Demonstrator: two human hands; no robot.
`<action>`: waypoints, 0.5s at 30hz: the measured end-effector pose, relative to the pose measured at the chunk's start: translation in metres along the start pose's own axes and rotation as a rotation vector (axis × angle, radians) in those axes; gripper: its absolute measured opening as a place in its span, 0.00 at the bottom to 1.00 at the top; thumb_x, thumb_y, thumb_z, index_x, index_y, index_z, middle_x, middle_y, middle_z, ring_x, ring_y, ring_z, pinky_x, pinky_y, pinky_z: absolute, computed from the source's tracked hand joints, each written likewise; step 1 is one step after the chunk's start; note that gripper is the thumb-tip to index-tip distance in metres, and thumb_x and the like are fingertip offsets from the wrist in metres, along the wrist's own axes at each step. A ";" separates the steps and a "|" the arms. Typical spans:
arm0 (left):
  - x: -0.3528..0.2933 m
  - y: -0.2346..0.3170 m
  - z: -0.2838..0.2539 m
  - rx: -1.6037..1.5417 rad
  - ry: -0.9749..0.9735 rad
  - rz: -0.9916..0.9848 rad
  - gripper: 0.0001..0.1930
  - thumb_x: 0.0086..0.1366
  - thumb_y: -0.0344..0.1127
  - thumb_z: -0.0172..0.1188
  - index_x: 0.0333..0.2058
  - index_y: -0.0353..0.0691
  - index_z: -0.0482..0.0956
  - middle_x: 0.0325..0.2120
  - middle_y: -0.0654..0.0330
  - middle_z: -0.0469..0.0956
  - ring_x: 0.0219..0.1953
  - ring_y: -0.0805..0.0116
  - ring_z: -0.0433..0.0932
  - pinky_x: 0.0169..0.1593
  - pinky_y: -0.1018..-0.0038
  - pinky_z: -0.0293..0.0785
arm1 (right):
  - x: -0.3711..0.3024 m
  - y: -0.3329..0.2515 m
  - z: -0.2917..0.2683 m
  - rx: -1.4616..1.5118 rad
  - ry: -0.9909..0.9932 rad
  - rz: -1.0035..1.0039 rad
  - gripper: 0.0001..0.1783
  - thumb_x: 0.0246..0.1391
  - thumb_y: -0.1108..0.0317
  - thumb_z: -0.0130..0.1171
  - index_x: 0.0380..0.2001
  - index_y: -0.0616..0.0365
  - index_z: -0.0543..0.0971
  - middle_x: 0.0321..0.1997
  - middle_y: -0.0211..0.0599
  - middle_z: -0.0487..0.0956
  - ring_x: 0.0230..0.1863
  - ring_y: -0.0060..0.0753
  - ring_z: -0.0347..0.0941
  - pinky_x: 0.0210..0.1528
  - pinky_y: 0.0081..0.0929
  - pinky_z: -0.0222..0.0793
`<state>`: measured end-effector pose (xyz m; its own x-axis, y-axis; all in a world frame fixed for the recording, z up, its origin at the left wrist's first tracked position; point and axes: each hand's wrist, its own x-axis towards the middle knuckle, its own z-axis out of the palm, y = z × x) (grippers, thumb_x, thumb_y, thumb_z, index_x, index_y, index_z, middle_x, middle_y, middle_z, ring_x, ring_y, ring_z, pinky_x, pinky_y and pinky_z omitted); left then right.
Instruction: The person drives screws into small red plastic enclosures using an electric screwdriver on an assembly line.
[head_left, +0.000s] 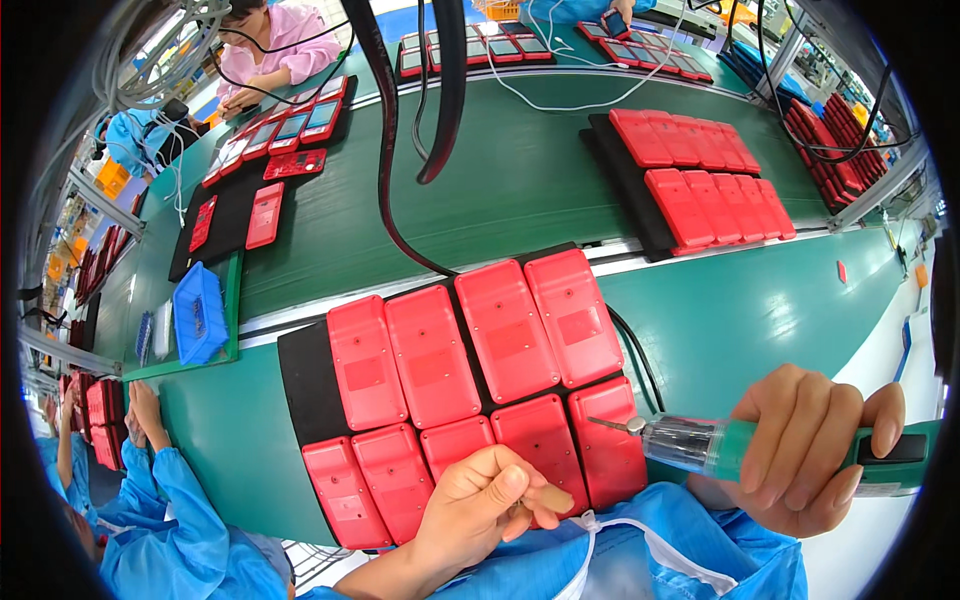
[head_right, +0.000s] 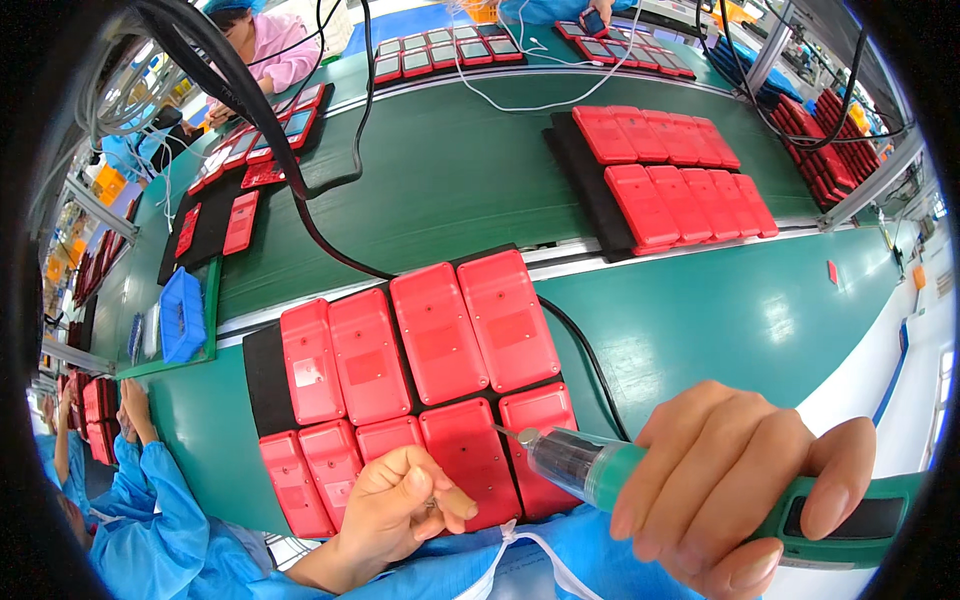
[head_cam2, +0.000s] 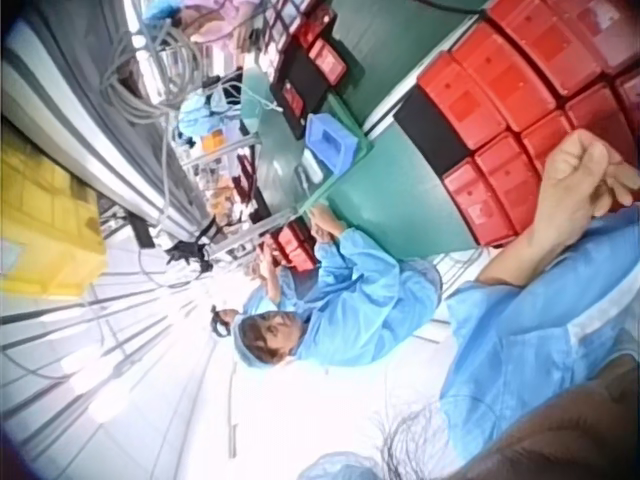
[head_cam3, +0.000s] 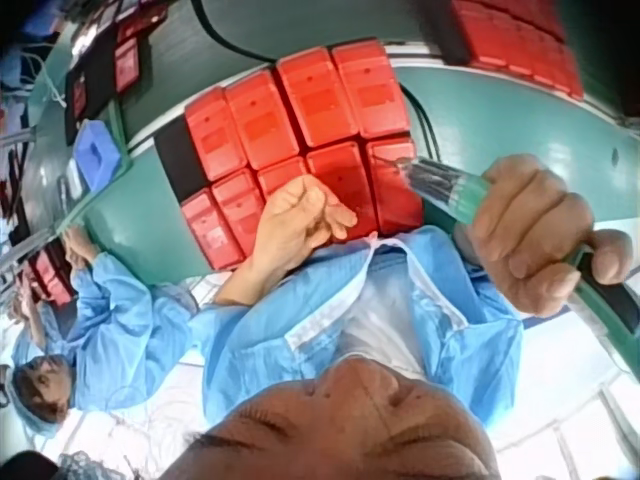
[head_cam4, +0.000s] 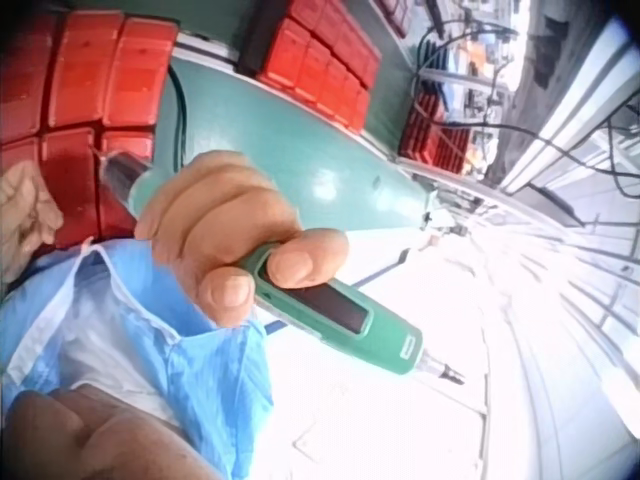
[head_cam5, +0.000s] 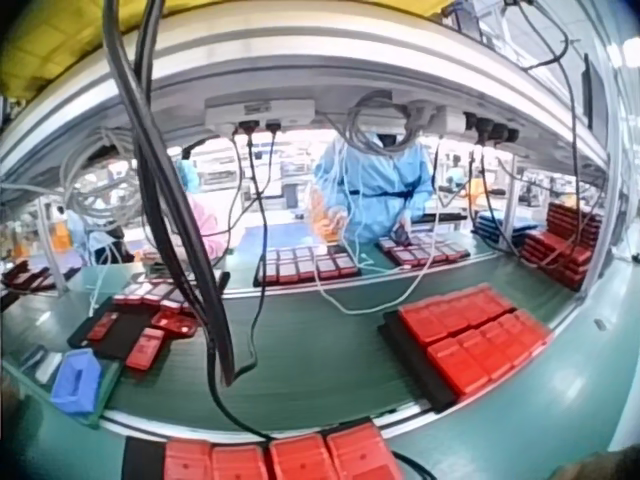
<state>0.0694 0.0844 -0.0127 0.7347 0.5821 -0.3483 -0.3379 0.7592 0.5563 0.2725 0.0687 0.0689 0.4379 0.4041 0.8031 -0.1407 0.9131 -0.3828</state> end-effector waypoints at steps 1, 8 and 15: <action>-0.001 -0.001 -0.003 0.012 -0.019 -0.004 0.09 0.64 0.36 0.47 0.31 0.36 0.69 0.27 0.46 0.76 0.23 0.70 0.73 0.21 0.81 0.59 | 0.001 -0.003 -0.001 -0.006 -0.025 0.027 0.12 0.48 0.72 0.55 0.33 0.57 0.63 0.13 0.32 0.69 0.09 0.19 0.65 0.15 0.13 0.65; 0.003 0.007 0.015 1.024 0.091 0.349 0.07 0.46 0.32 0.67 0.20 0.36 0.79 0.14 0.64 0.72 0.16 0.77 0.69 0.18 0.80 0.62 | -0.008 -0.006 0.008 0.126 0.036 0.020 0.14 0.45 0.75 0.56 0.31 0.59 0.62 0.11 0.34 0.70 0.08 0.19 0.66 0.10 0.15 0.67; 0.015 -0.007 0.009 1.527 0.137 0.909 0.11 0.40 0.38 0.68 0.17 0.42 0.73 0.12 0.64 0.66 0.15 0.70 0.68 0.17 0.76 0.64 | -0.019 -0.012 0.008 0.132 -0.063 0.049 0.15 0.44 0.77 0.57 0.31 0.58 0.61 0.11 0.36 0.72 0.08 0.24 0.68 0.10 0.17 0.69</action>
<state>0.0880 0.0850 -0.0145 0.5694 0.7019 0.4279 0.2817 -0.6556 0.7006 0.2584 0.0504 0.0618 0.3718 0.4471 0.8135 -0.2777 0.8898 -0.3621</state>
